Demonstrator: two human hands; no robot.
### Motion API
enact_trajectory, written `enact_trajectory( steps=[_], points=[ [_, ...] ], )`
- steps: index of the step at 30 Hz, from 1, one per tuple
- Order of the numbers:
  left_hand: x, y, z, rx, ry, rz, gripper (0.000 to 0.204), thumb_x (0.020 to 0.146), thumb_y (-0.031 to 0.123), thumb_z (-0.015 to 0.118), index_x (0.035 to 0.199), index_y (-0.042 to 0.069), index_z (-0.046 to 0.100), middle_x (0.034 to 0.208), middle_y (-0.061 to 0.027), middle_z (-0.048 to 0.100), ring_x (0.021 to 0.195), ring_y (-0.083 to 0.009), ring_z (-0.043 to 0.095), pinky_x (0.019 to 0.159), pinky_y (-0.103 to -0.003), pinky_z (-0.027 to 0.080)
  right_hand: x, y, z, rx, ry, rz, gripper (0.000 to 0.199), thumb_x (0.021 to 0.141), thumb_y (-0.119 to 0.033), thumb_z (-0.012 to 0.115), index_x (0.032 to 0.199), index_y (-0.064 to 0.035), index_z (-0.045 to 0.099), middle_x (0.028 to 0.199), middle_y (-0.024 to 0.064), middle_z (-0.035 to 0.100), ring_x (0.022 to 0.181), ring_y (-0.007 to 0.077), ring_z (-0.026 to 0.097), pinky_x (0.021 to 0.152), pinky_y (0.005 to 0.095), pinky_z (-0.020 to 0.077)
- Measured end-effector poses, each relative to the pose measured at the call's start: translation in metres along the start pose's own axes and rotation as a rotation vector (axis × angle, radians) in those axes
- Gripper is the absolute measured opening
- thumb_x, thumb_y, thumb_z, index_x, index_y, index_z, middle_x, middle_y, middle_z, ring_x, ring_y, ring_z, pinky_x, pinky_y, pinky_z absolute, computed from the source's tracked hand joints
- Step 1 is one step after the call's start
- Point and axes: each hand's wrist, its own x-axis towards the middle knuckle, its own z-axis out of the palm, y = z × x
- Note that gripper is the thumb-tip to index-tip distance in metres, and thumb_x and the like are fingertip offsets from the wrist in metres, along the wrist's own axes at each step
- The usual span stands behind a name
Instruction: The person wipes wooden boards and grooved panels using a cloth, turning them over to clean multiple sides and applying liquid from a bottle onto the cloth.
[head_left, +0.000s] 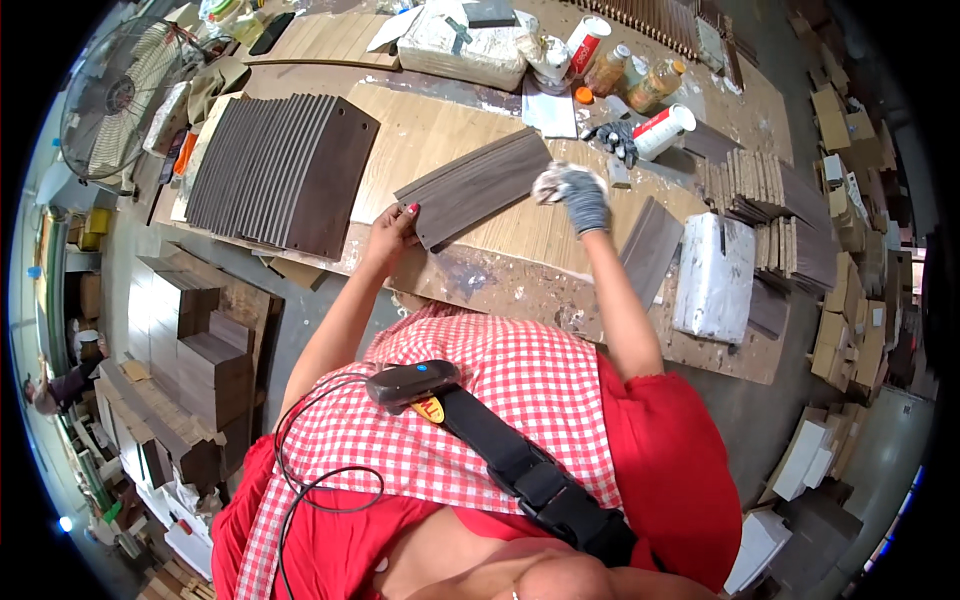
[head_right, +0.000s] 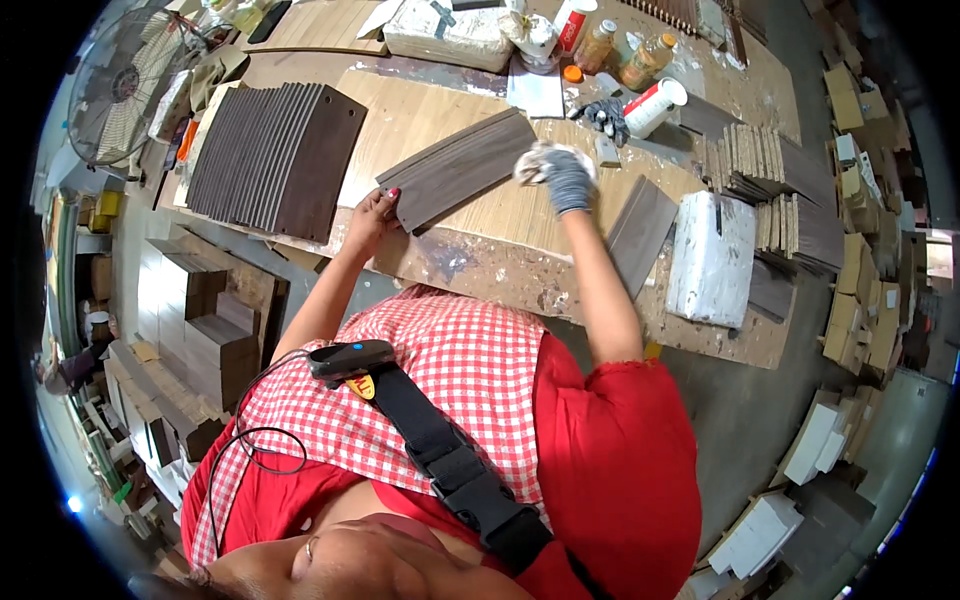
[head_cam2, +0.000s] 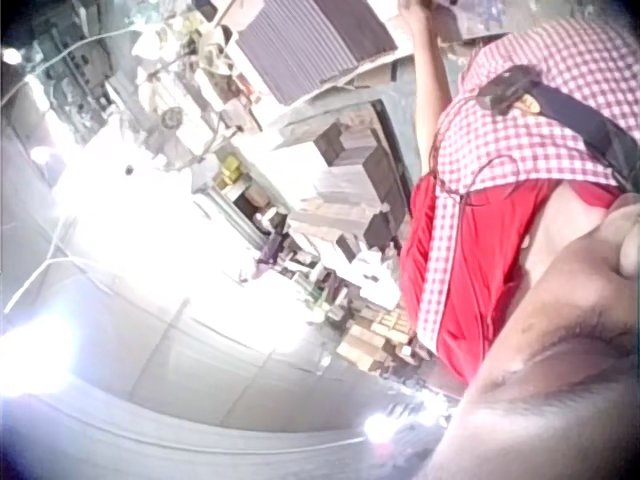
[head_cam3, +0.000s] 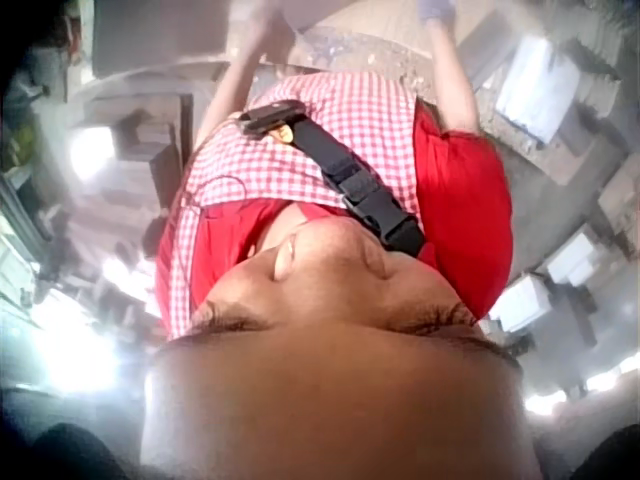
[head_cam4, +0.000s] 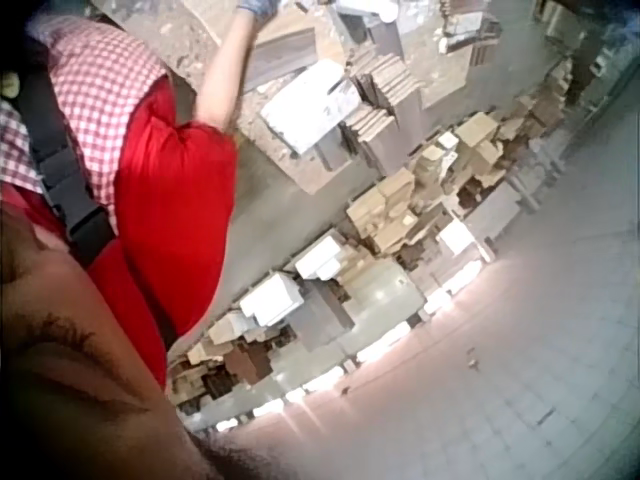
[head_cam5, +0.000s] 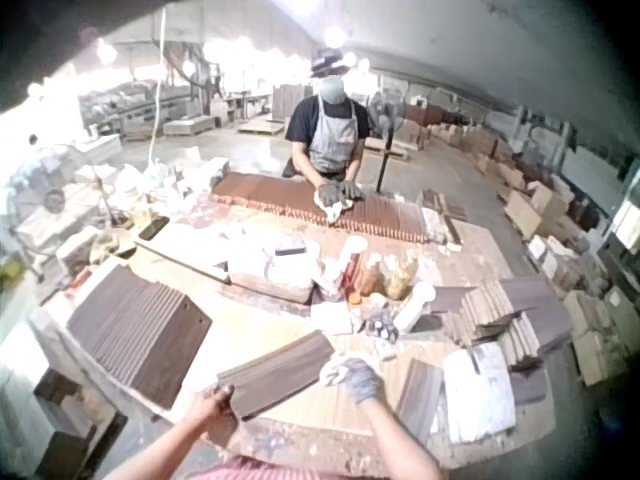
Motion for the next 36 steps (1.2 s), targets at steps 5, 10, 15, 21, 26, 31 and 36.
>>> enact_trajectory(
  steps=[5, 10, 15, 21, 26, 31, 36],
  points=[
    [-0.049, 0.035, 0.036, 0.756, -0.166, 0.629, 0.026, 0.085, -0.001, 0.058, 0.111, 0.002, 0.061, 0.112, -0.0086, 0.063, 0.101, -0.0175, 0.059, 0.088, -0.029, 0.046, -0.011, 0.039, -0.076, 0.927, 0.533, 0.249, 0.027, 0.095, -0.029, 0.045, 0.100, -0.0068, 0.060, 0.083, 0.0041, 0.058, 0.075, 0.0120, 0.053, 0.069, 0.0259, 0.0446],
    [-0.065, 0.034, 0.035, 1.315, -0.460, 1.033, 0.048, 0.075, -0.005, 0.062, 0.120, 0.011, 0.058, 0.129, -0.0130, 0.051, 0.125, -0.0306, 0.043, 0.104, -0.041, 0.034, -0.019, 0.023, -0.095, 1.223, 0.590, 0.188, 0.029, 0.090, -0.007, 0.055, 0.118, -0.0015, 0.053, 0.105, 0.0062, 0.058, 0.089, 0.0162, 0.058, 0.079, 0.0277, 0.0487],
    [-0.072, 0.013, 0.036, 1.237, -0.213, 0.873, 0.070, 0.071, 0.003, 0.070, 0.134, 0.008, 0.041, 0.143, -0.0163, 0.032, 0.130, -0.0335, 0.034, 0.107, -0.043, 0.029, -0.006, 0.038, -0.028, 1.008, 0.287, 0.004, 0.021, 0.092, -0.003, 0.048, 0.110, -0.0021, 0.058, 0.097, 0.0069, 0.060, 0.082, 0.0148, 0.059, 0.074, 0.0277, 0.0511],
    [-0.042, -0.038, 0.005, 0.864, -0.107, 0.471, 0.054, 0.075, 0.000, 0.067, 0.126, 0.000, 0.047, 0.116, -0.0102, 0.051, 0.100, -0.0203, 0.052, 0.090, -0.029, 0.040, -0.025, 0.009, 0.058, -0.314, 0.290, -0.268, 0.037, 0.091, -0.026, 0.044, 0.116, -0.0010, 0.055, 0.124, 0.0174, 0.052, 0.120, 0.0311, 0.045, 0.105, 0.0375, 0.0316],
    [-0.052, -0.033, 0.009, 0.065, -0.129, 0.058, 0.037, 0.091, 0.021, 0.042, 0.121, 0.000, 0.050, 0.109, -0.0077, 0.058, 0.101, -0.0165, 0.055, 0.089, -0.028, 0.043, -0.055, -0.125, 0.091, -0.098, -0.165, -0.538, 0.043, 0.084, -0.023, 0.050, 0.126, -0.0096, 0.052, 0.131, 0.0133, 0.048, 0.122, 0.0305, 0.042, 0.108, 0.0380, 0.0282],
    [-0.056, -0.011, 0.028, -0.388, -0.118, -0.093, 0.036, 0.093, 0.034, 0.042, 0.111, 0.005, 0.054, 0.102, -0.0044, 0.062, 0.087, -0.0160, 0.060, 0.075, -0.030, 0.048, -0.057, -0.112, 0.081, -0.193, -0.058, -0.552, 0.036, 0.086, -0.008, 0.045, 0.122, -0.0054, 0.053, 0.124, 0.0140, 0.051, 0.115, 0.0269, 0.049, 0.103, 0.0358, 0.0357],
    [-0.052, -0.007, 0.036, -0.129, -0.048, -0.113, 0.016, 0.091, 0.016, 0.056, 0.102, 0.004, 0.058, 0.088, -0.0020, 0.063, 0.077, -0.0099, 0.059, 0.063, -0.020, 0.046, -0.022, 0.007, 0.023, 0.105, 0.171, -0.043, 0.031, 0.088, -0.009, 0.045, 0.116, -0.0037, 0.058, 0.121, 0.0111, 0.057, 0.113, 0.0244, 0.052, 0.101, 0.0342, 0.0362]
  ],
)
